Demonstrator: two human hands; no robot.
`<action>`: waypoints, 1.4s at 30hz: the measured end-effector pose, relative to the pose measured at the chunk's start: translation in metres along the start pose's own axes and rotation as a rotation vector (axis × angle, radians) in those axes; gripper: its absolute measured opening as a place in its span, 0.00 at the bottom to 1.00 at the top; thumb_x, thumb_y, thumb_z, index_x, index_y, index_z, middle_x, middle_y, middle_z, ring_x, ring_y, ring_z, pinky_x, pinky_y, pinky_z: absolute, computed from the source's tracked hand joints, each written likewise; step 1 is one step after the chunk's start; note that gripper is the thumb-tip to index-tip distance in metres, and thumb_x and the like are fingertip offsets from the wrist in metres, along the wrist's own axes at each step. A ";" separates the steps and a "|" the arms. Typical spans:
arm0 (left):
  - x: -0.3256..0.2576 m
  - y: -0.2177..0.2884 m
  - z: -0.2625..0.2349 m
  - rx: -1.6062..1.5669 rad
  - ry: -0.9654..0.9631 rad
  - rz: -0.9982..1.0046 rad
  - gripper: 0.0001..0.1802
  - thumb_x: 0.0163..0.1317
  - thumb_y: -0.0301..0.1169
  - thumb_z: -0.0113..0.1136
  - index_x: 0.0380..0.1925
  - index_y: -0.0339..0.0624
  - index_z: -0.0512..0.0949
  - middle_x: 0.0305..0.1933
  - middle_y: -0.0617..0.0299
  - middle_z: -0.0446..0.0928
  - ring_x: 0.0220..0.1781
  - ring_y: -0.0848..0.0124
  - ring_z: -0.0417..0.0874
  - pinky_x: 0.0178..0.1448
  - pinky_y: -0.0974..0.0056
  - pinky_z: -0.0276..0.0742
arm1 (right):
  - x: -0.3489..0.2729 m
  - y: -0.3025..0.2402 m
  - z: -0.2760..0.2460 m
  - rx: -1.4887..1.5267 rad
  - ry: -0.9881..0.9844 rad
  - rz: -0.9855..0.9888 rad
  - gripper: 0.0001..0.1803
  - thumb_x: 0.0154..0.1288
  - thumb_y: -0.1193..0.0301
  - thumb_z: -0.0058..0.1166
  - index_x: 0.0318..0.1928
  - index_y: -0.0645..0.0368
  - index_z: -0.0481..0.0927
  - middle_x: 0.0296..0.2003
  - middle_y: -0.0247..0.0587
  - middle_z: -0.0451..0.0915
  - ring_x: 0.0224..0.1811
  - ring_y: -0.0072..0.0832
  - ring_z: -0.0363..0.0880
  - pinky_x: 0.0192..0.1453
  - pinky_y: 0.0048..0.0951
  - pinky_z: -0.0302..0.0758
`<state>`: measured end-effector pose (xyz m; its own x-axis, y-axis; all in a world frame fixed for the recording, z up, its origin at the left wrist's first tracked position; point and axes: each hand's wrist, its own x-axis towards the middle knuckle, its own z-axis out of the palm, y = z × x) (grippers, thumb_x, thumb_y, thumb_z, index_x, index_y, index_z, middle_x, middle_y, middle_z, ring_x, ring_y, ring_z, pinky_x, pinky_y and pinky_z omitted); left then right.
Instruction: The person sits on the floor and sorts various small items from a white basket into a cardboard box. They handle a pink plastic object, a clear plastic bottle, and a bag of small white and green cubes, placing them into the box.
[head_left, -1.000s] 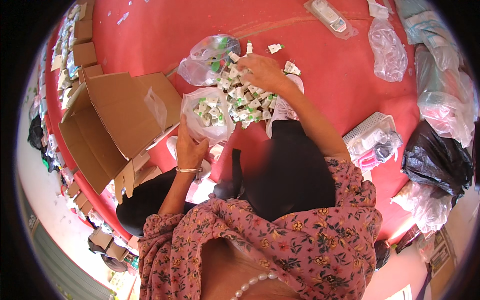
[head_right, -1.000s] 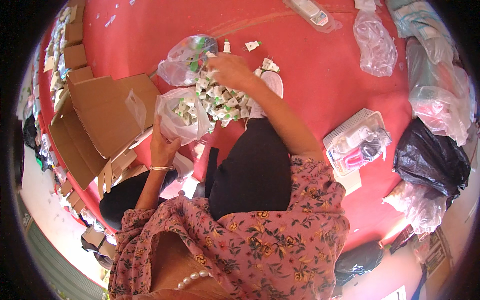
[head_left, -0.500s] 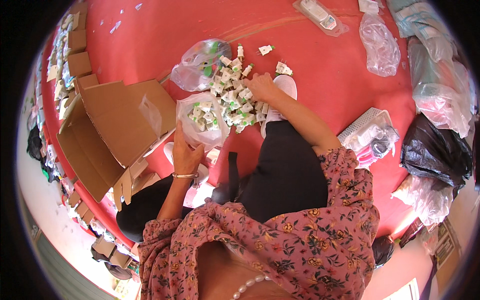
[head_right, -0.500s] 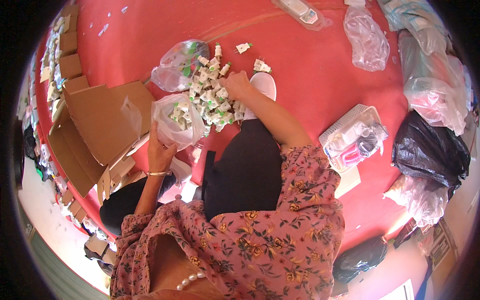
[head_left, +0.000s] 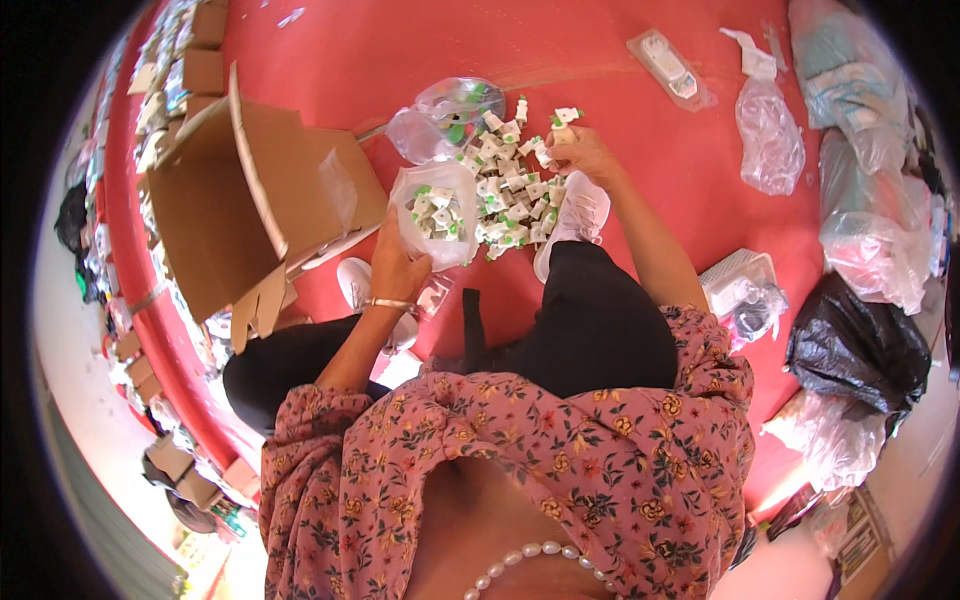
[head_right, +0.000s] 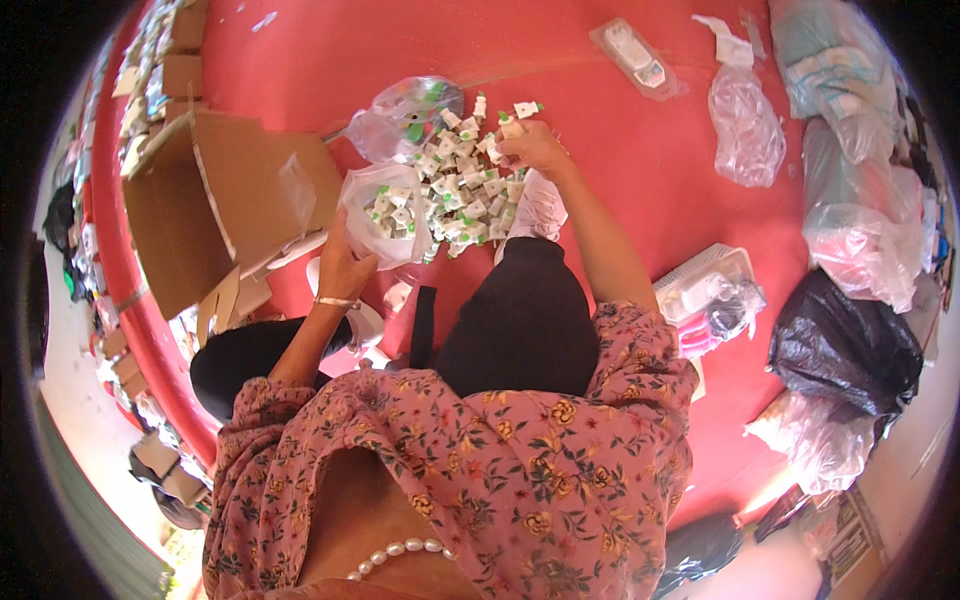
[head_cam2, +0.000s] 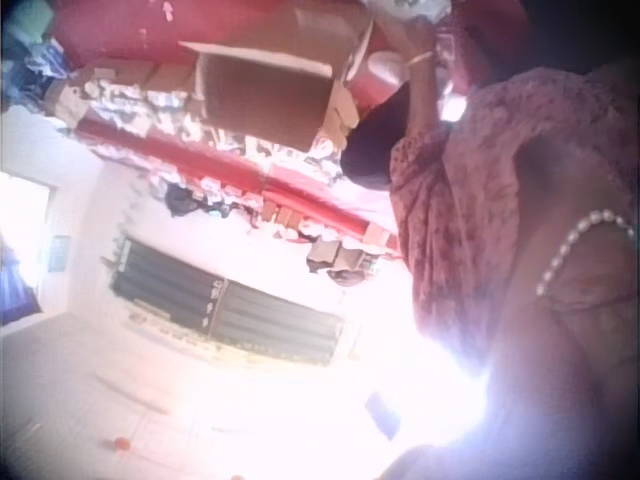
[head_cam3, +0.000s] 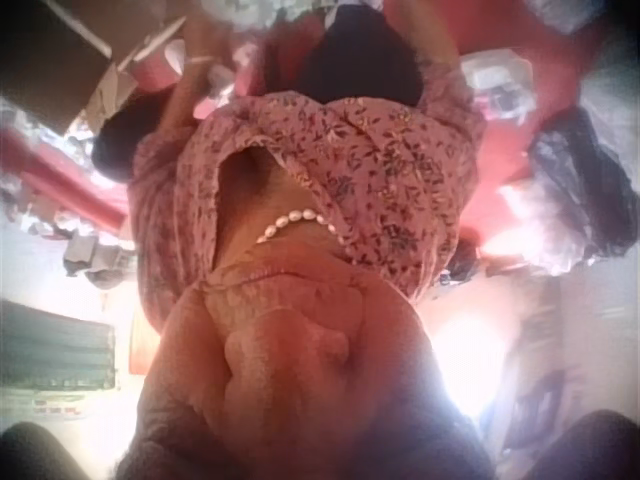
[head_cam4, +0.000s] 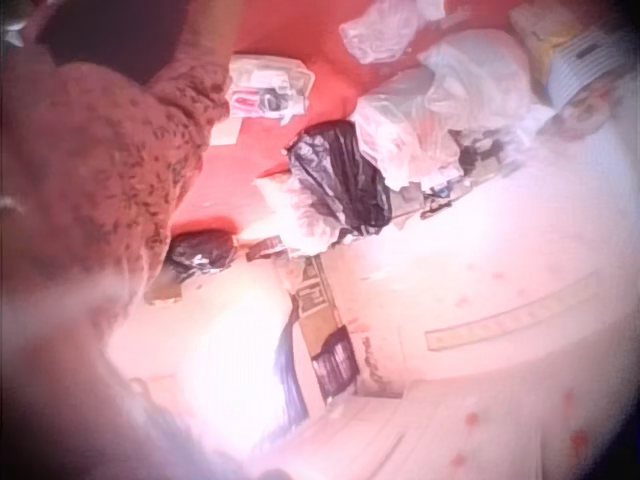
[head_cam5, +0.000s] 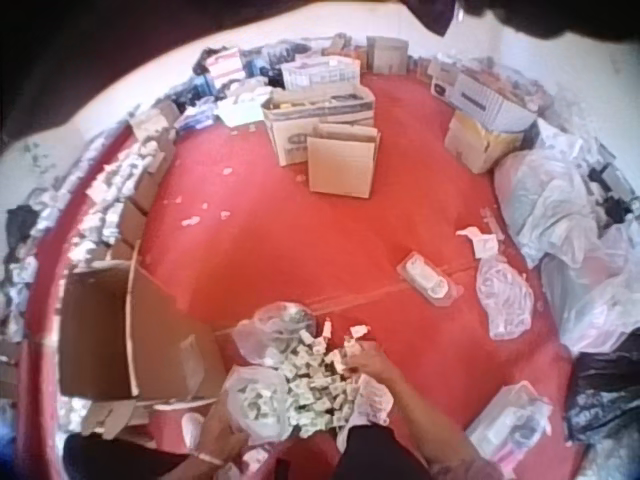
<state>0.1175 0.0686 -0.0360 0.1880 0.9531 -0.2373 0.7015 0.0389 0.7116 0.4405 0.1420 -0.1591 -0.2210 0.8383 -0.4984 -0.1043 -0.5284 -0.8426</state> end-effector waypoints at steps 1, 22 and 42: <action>-0.003 -0.009 0.002 0.041 0.036 0.058 0.41 0.38 0.21 0.54 0.57 0.25 0.54 0.56 0.35 0.61 0.58 0.48 0.65 0.60 0.60 0.63 | -0.005 -0.015 0.006 0.029 -0.043 -0.017 0.11 0.50 0.70 0.57 0.34 0.60 0.75 0.26 0.35 0.77 0.23 0.20 0.77 0.24 0.21 0.75; -0.048 -0.077 -0.029 0.152 0.209 -0.065 0.36 0.38 0.20 0.57 0.53 0.28 0.58 0.53 0.37 0.65 0.56 0.48 0.66 0.58 0.57 0.65 | -0.088 -0.129 0.268 -1.531 0.145 -0.180 0.33 0.51 0.51 0.52 0.43 0.74 0.71 0.43 0.57 0.75 0.42 0.48 0.77 0.46 0.42 0.73; -0.083 -0.087 -0.046 0.408 -0.002 -0.100 0.29 0.49 0.24 0.51 0.55 0.47 0.62 0.41 0.47 0.76 0.43 0.50 0.77 0.46 0.52 0.72 | -0.079 -0.001 0.268 -0.780 -0.058 0.189 0.10 0.46 0.74 0.47 0.17 0.68 0.77 0.15 0.48 0.77 0.12 0.29 0.75 0.17 0.25 0.72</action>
<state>0.0092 -0.0003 -0.0482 0.1059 0.9501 -0.2935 0.9311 0.0089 0.3647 0.1977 0.0405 -0.0643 -0.2194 0.7242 -0.6537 0.6425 -0.3970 -0.6555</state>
